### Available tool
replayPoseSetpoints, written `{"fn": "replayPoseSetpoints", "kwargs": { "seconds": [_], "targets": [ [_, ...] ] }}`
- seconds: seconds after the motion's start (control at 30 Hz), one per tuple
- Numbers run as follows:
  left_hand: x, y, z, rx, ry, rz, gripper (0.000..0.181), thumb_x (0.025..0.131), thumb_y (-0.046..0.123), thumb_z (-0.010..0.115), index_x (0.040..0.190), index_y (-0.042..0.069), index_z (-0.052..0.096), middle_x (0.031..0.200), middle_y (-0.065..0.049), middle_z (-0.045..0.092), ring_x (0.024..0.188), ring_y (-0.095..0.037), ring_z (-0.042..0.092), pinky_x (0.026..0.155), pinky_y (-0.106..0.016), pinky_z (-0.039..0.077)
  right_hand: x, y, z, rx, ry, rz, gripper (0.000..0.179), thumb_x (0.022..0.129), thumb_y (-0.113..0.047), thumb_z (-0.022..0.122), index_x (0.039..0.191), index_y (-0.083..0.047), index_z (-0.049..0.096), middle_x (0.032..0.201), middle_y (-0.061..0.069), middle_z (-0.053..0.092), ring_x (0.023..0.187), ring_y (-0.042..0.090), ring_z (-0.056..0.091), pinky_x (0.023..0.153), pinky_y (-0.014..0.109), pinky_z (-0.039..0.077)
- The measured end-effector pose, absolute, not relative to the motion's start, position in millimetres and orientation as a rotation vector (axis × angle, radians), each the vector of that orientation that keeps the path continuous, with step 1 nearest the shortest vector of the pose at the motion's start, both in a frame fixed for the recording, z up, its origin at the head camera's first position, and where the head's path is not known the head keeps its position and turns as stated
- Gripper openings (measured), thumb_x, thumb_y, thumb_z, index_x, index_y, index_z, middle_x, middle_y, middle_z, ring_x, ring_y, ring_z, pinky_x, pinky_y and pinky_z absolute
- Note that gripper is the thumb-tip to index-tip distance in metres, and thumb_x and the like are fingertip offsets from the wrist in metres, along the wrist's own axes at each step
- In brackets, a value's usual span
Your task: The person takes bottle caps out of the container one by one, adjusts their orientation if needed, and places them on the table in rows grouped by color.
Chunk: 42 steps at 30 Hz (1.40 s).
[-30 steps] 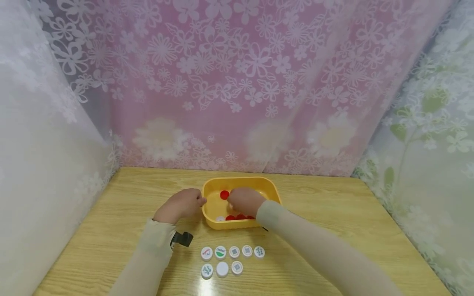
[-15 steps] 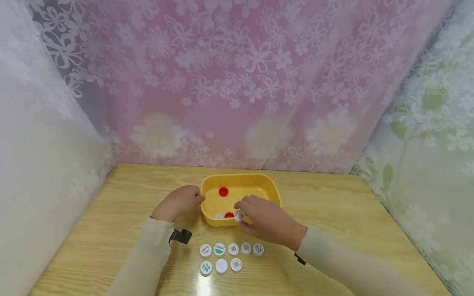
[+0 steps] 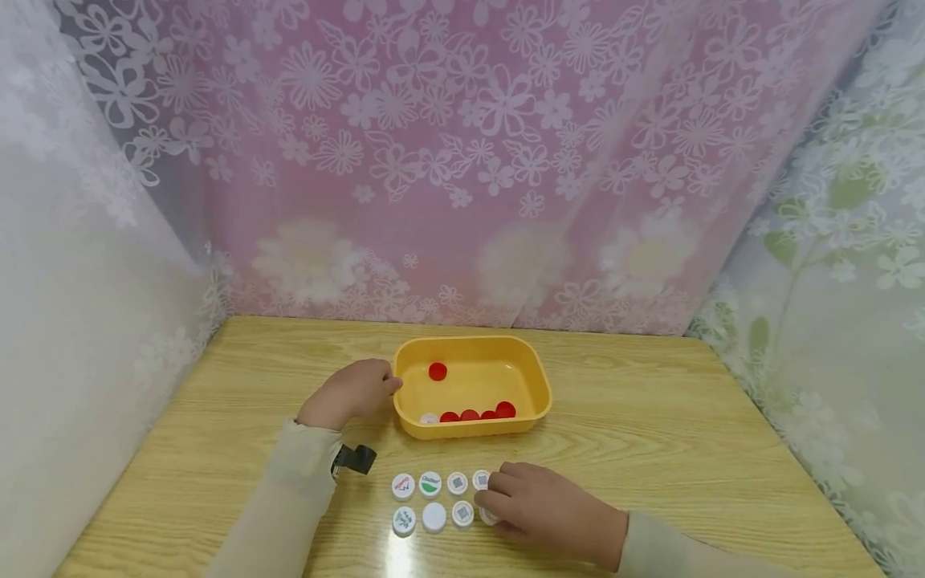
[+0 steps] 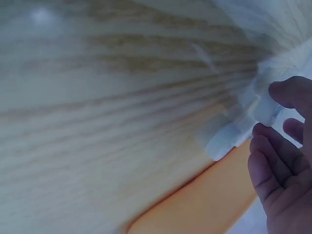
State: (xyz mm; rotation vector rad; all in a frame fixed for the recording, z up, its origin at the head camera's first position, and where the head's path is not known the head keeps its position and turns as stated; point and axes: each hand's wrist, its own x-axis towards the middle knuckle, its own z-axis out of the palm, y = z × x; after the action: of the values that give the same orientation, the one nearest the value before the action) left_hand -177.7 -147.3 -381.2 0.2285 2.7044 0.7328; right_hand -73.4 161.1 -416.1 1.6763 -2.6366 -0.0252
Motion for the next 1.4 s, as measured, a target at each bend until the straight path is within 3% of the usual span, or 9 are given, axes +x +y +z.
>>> {"fn": "replayPoseSetpoints", "kwargs": {
  "seconds": [0.23, 0.7, 0.97, 1.2, 1.4],
  "targets": [
    [-178.4, -146.9, -382.0, 0.222, 2.703, 0.728, 0.025, 0.107, 0.028, 0.057, 0.091, 0.009, 0.059, 0.077, -0.006, 0.050, 0.070, -0.021, 0.048, 0.063, -0.030, 0.039, -74.4, 160.8, -423.0, 1.666, -2.676, -0.018, 0.010, 0.099, -0.031, 0.072, 0.099, -0.026, 0.064, 0.088, -0.016, 0.053, 0.079, 0.002, 0.045, 0.074, 0.012, 0.045],
    [-179.2, -147.9, -381.6, 0.240, 2.709, 0.708, 0.026, 0.107, 0.029, 0.057, 0.090, 0.009, 0.058, 0.077, -0.005, 0.048, 0.069, -0.020, 0.047, 0.063, -0.030, 0.038, -82.2, 160.6, -426.0, 1.651, -2.676, 0.080, 0.020, 0.097, -0.041, 0.073, 0.094, -0.024, 0.063, 0.083, -0.017, 0.046, 0.076, 0.000, 0.040, 0.066, 0.010, 0.038],
    [-179.0, -147.7, -380.5, 0.241, 2.703, 0.717, 0.028, 0.108, 0.029, 0.056, 0.089, 0.009, 0.058, 0.076, -0.005, 0.048, 0.068, -0.020, 0.045, 0.062, -0.030, 0.037, -87.5, 152.8, -416.9, 1.523, -2.643, 0.211, 0.022, 0.092, -0.032, 0.072, 0.108, -0.017, 0.068, 0.088, -0.012, 0.054, 0.076, 0.003, 0.044, 0.068, 0.015, 0.043],
    [-178.6, -145.2, -379.8, 0.226, 2.698, 0.693, 0.028, 0.108, 0.030, 0.056, 0.090, 0.009, 0.058, 0.076, -0.005, 0.048, 0.067, -0.019, 0.045, 0.062, -0.030, 0.037, -98.7, 135.0, -404.7, 1.269, -2.762, 0.551, 0.035, 0.094, -0.029, 0.072, 0.126, -0.014, 0.067, 0.102, -0.005, 0.066, 0.089, 0.009, 0.057, 0.082, 0.026, 0.054],
    [-178.1, -145.5, -381.3, 0.231, 2.697, 0.707, 0.027, 0.108, 0.030, 0.056, 0.090, 0.009, 0.059, 0.076, -0.005, 0.048, 0.066, -0.019, 0.045, 0.062, -0.030, 0.038, -123.6, 105.1, -378.1, 1.027, -2.768, 0.797, 0.037, 0.092, -0.025, 0.075, 0.126, -0.014, 0.066, 0.100, -0.007, 0.065, 0.090, 0.013, 0.060, 0.079, 0.028, 0.054]
  ]
}}
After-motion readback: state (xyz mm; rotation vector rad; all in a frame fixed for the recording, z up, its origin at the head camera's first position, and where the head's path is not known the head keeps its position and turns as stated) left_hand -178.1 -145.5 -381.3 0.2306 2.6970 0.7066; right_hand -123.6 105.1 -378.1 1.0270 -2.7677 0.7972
